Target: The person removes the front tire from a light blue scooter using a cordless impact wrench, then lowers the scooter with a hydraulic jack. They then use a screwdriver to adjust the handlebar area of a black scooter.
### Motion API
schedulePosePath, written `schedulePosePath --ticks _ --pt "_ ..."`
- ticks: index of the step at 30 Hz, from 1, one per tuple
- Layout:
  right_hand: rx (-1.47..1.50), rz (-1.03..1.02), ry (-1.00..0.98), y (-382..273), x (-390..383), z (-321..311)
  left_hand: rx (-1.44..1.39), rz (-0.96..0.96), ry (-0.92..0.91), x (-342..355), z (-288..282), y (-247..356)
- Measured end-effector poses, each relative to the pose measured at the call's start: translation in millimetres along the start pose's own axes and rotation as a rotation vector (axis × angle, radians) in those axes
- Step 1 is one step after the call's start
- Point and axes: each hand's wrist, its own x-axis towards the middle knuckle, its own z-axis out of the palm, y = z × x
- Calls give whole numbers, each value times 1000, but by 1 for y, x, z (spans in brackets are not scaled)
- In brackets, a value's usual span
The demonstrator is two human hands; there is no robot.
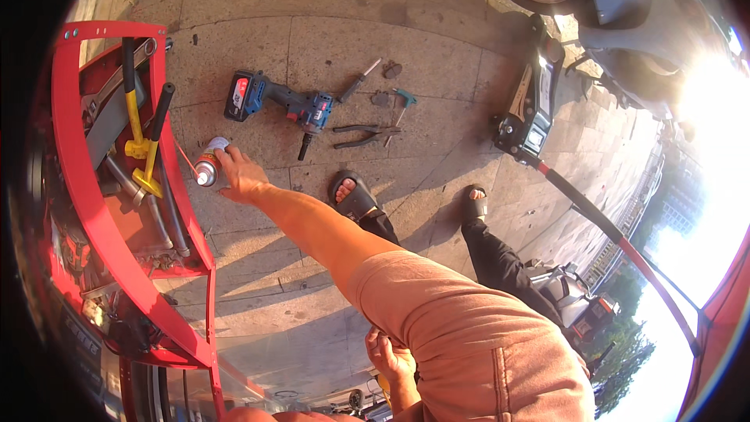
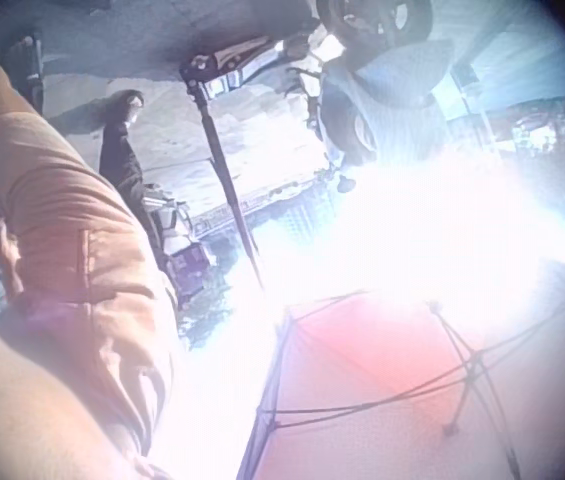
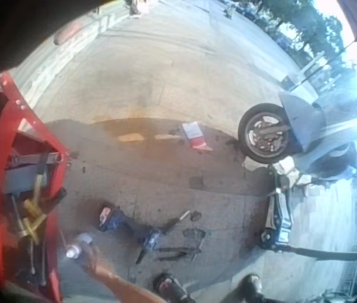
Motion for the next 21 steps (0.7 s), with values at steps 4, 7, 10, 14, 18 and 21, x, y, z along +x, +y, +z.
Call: schedulePosePath --ticks 4,7,10,14,18,21 --pt "178 326 11 48 -129 -61 99 -137 49 2 4 -1" --pt "149 782 222 100 -289 -155 199 -240 54 -1 11 2" --pt "511 1198 528 114 -486 -287 372 -353 10 -8 22 14" --pt "517 1182 1253 64 -714 -467 805 -354 -34 -26 43 38" --pt "464 582 1495 -5 -845 -576 1090 -271 -8 -42 75 62" --pt "359 295 1733 -50 -900 -606 1288 -215 74 -58 112 75"
